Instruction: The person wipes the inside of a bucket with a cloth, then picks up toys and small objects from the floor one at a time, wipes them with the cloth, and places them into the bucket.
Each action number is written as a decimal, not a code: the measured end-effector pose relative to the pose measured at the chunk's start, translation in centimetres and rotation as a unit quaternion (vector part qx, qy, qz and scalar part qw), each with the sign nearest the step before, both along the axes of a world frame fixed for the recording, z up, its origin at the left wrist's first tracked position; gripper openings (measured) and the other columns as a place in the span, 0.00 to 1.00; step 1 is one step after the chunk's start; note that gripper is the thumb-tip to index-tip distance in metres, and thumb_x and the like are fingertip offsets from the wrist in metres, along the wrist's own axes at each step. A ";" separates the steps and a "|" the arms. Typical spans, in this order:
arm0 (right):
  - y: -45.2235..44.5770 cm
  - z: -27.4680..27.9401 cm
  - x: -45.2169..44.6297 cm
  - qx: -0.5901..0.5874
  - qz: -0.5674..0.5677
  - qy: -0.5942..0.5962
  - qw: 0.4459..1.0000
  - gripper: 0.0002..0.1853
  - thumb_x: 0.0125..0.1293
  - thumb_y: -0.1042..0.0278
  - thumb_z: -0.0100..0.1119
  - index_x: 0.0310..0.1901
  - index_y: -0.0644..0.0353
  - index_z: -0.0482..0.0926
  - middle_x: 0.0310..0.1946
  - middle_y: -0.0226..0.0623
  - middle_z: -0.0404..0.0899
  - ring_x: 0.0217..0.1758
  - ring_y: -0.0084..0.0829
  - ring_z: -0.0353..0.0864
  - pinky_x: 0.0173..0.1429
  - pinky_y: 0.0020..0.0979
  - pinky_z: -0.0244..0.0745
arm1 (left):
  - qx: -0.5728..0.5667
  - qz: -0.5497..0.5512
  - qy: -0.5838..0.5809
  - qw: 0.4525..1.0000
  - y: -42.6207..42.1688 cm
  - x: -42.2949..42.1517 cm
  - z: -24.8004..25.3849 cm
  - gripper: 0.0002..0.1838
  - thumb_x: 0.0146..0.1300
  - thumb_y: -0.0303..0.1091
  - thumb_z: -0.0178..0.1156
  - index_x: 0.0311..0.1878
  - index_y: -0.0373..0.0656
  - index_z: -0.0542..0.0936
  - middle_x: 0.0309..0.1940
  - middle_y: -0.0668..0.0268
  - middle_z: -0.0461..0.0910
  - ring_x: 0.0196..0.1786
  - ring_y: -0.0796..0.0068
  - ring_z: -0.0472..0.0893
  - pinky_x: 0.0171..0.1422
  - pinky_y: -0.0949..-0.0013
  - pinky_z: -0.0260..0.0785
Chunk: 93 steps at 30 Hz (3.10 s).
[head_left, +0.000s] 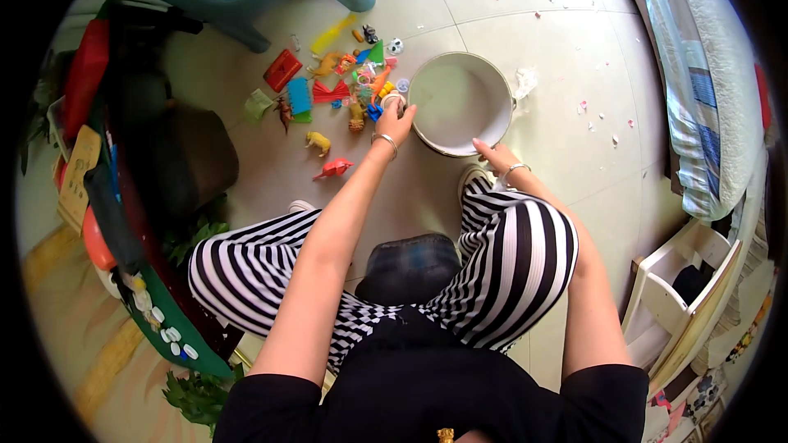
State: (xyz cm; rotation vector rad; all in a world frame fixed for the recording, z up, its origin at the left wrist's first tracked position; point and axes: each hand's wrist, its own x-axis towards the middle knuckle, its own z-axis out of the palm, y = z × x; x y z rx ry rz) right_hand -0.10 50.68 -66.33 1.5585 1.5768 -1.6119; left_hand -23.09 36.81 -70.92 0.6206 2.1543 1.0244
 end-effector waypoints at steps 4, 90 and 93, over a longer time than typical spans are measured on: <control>3.0 3.8 0.4 0.038 0.186 -0.027 0.982 0.33 0.50 0.31 0.56 0.32 0.62 0.81 0.23 0.37 0.76 0.21 0.26 0.69 0.24 0.26 0.64 | -0.004 0.042 -0.050 0.998 -3.2 1.0 3.6 0.26 0.55 0.42 0.58 0.54 0.35 0.72 0.50 0.50 0.75 0.54 0.56 0.74 0.58 0.63 0.65; -20.5 26.0 -9.6 0.471 0.213 0.449 0.729 0.07 0.51 0.74 0.59 0.34 0.61 0.75 0.29 0.42 0.71 0.31 0.42 0.74 0.37 0.33 0.70 | 0.206 -0.107 0.296 0.927 -15.8 3.8 26.8 0.40 0.42 0.32 0.66 0.59 0.34 0.60 0.55 0.49 0.67 0.59 0.51 0.67 0.63 0.58 0.60; -19.1 26.2 -10.8 0.485 0.211 0.429 0.732 0.07 0.52 0.72 0.58 0.34 0.61 0.73 0.30 0.43 0.72 0.32 0.44 0.74 0.37 0.35 0.70 | 0.214 -0.118 0.275 0.930 -15.7 3.8 27.1 0.40 0.42 0.33 0.67 0.59 0.33 0.60 0.56 0.50 0.67 0.59 0.52 0.67 0.63 0.59 0.60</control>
